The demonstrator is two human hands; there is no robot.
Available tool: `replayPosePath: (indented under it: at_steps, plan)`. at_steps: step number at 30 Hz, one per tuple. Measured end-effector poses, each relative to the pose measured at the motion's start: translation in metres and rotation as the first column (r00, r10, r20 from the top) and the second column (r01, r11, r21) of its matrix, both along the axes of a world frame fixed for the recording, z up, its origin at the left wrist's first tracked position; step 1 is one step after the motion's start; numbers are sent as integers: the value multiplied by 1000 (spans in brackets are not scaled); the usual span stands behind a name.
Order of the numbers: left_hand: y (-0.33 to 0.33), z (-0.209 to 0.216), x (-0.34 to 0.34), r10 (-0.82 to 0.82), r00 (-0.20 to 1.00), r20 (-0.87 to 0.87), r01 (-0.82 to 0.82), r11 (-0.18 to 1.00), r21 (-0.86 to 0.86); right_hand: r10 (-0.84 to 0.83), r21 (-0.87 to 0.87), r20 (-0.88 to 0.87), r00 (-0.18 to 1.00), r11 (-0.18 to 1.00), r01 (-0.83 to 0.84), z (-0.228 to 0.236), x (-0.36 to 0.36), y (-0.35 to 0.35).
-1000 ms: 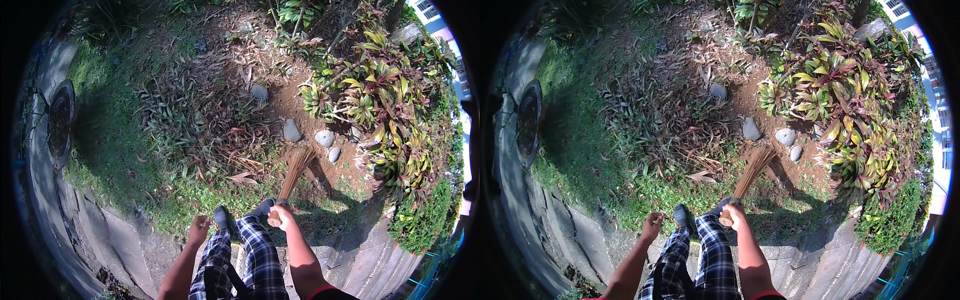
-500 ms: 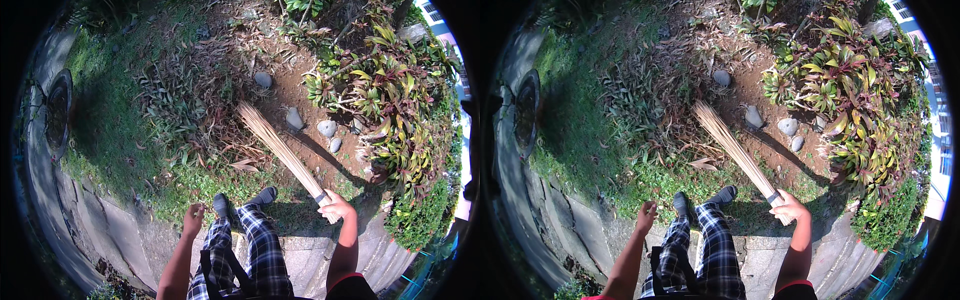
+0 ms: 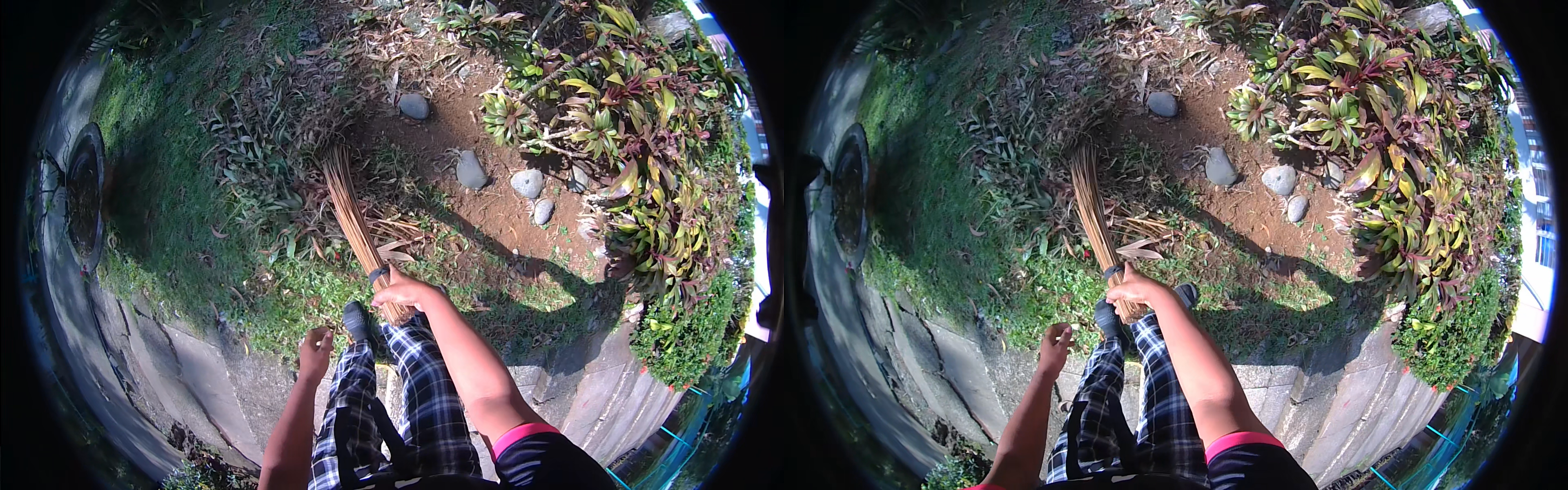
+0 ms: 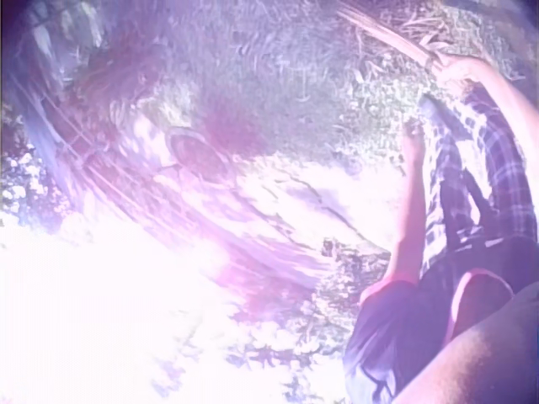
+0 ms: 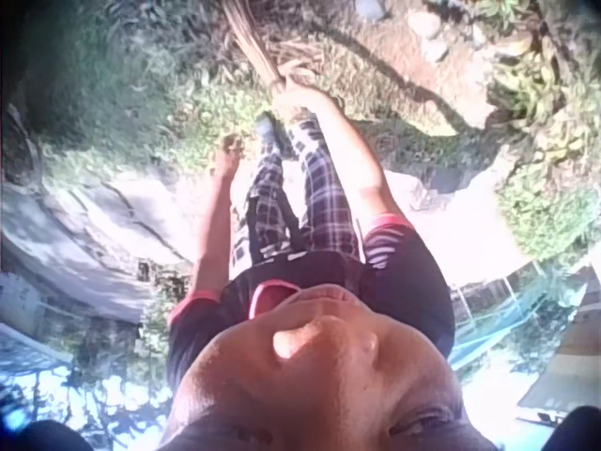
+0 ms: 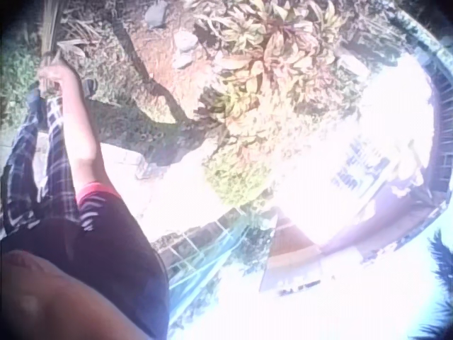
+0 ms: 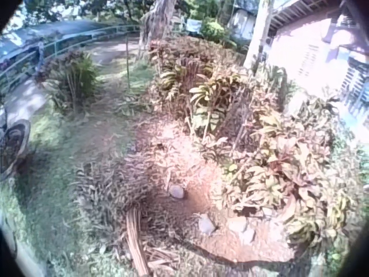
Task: The person sweeps a paved outdoor path and adjacent grassy areas using a traditional broom. They gather dry leaves and debris, occasionally picking up a plant branch by hand and moving it aside while continuing to sweep.
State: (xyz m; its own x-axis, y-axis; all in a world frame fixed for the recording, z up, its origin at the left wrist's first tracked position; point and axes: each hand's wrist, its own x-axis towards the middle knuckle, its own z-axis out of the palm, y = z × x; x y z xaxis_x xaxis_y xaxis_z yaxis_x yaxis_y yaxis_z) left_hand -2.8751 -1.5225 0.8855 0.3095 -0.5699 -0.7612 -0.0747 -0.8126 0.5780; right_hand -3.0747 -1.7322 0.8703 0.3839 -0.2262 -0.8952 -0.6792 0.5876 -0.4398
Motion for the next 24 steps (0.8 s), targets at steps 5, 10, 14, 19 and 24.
replayPosePath:
  at_steps: [5,10,14,19,24]
  plan:
    - [-8,-3,5,50,994,-97,-52,998,-17,-446,160,-2,895,883,441,94,-153,10]
    - [-8,-6,8,18,997,-76,-18,1000,11,-533,-224,-100,840,835,502,108,-177,-30]
    - [-18,-6,0,34,998,-54,-32,999,27,-133,-122,-347,928,988,96,49,-108,-1]
    - [-52,2,-19,-92,992,-83,87,994,-59,-379,370,43,924,866,338,64,-151,82]
    - [-96,0,-50,-98,982,-162,76,988,-135,-283,128,131,950,955,267,124,-231,73]
